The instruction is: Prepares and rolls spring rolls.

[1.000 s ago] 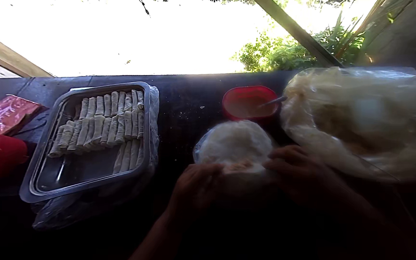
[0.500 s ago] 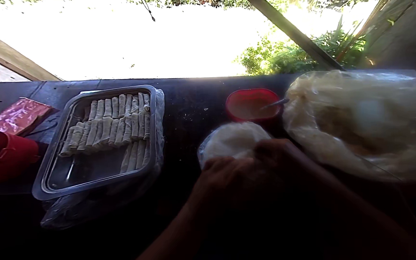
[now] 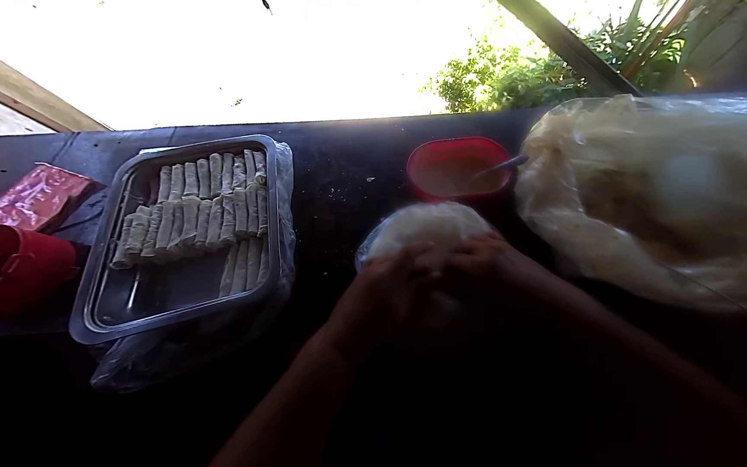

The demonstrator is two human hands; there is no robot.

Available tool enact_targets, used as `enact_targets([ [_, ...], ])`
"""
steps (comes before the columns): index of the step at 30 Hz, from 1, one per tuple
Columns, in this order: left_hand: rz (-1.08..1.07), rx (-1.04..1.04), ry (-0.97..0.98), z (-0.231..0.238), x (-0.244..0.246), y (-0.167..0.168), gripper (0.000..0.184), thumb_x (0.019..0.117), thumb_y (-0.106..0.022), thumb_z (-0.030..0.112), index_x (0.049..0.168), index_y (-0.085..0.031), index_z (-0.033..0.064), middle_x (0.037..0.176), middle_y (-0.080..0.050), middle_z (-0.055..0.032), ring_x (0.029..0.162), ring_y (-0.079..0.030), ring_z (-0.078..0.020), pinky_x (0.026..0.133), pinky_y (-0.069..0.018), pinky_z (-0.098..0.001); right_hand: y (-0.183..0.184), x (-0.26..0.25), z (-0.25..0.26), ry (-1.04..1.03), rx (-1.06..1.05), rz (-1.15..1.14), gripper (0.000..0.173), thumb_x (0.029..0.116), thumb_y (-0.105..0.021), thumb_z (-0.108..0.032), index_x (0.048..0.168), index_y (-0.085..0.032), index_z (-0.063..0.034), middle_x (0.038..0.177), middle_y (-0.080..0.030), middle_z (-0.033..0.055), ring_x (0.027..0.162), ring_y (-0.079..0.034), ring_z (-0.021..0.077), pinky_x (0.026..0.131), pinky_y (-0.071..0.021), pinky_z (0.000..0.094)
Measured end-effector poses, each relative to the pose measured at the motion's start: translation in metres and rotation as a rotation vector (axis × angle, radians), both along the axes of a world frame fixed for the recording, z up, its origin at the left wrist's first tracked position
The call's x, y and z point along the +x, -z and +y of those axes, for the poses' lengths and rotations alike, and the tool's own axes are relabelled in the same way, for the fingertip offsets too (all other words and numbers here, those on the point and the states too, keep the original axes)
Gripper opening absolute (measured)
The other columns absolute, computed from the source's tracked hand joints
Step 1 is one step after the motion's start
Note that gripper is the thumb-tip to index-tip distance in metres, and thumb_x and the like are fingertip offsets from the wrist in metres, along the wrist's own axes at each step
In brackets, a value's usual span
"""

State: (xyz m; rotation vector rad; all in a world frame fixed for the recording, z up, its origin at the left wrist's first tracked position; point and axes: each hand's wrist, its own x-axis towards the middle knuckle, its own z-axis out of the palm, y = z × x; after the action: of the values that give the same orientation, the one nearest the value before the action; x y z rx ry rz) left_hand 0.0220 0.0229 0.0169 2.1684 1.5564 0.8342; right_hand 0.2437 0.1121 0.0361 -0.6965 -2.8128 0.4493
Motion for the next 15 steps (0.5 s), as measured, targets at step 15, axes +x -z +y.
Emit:
enact_targets([
  [15,0.191,0.288,0.013,0.0,0.012,0.003,0.03,0.1065,-0.053,0.026,0.132,-0.065,0.0163,0.106,-0.075,0.0006,0.102,-0.069,-0.0144,0.1,-0.0477,-0.0411,-0.002,0.0,0.017,-0.003,-0.21,0.075,0.016,0.103,-0.06,-0.023,0.099,-0.073,-0.0131,0.085,-0.07,-0.0016,0.083,-0.068,0.0093,0.079,-0.057,0.0335],
])
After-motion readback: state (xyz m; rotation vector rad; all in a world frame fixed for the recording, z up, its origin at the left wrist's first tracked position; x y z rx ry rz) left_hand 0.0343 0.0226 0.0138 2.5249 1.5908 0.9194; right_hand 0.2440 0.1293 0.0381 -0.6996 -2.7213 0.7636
